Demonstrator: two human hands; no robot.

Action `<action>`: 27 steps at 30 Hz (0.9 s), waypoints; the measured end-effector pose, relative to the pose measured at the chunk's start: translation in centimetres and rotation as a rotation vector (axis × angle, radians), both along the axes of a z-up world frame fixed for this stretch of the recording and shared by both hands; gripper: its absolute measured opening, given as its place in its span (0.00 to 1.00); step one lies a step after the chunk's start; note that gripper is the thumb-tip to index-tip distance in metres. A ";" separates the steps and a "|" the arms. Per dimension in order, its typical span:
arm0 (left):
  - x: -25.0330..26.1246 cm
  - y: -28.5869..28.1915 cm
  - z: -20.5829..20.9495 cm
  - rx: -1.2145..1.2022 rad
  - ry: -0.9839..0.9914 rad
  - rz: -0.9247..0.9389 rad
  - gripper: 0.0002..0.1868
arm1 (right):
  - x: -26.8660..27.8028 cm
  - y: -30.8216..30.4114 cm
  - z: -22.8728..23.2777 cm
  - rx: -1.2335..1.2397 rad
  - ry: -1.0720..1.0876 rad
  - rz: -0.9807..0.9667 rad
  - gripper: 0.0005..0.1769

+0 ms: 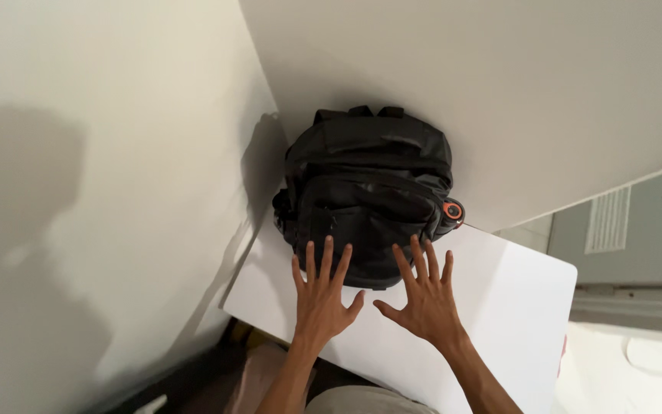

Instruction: The person packs a black backpack with several items including a white cable, a small green pouch, a blue container, and other cables. They place each item into the backpack, then close and zip it shut. Finally, they pick up an orange and black water bottle from the table.

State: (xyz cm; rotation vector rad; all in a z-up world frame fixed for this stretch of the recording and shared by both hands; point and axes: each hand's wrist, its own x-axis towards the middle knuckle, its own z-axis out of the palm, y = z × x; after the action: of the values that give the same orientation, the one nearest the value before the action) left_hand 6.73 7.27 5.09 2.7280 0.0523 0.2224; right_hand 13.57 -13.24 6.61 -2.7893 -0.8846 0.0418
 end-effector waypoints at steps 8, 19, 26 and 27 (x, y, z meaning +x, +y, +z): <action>0.8 3.7 -1.7 -0.049 -0.002 -0.029 0.49 | -0.6 3.0 -1.1 0.016 0.025 -0.087 0.66; 1.6 9.6 -2.4 -0.104 -0.056 0.017 0.47 | 0.9 8.8 -0.2 0.043 -0.010 -0.110 0.63; 3.2 12.1 -2.1 -0.143 -0.097 0.053 0.45 | 2.8 11.2 1.4 0.106 -0.089 -0.097 0.61; 3.4 12.3 -2.1 -0.143 -0.113 0.053 0.44 | 3.0 11.2 1.6 0.096 -0.088 -0.105 0.61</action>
State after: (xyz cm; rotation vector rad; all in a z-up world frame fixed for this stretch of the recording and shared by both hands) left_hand 10.09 19.54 2.99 2.5688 0.1050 0.3723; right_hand 16.61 -1.99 8.21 -2.7610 -0.7380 -0.1365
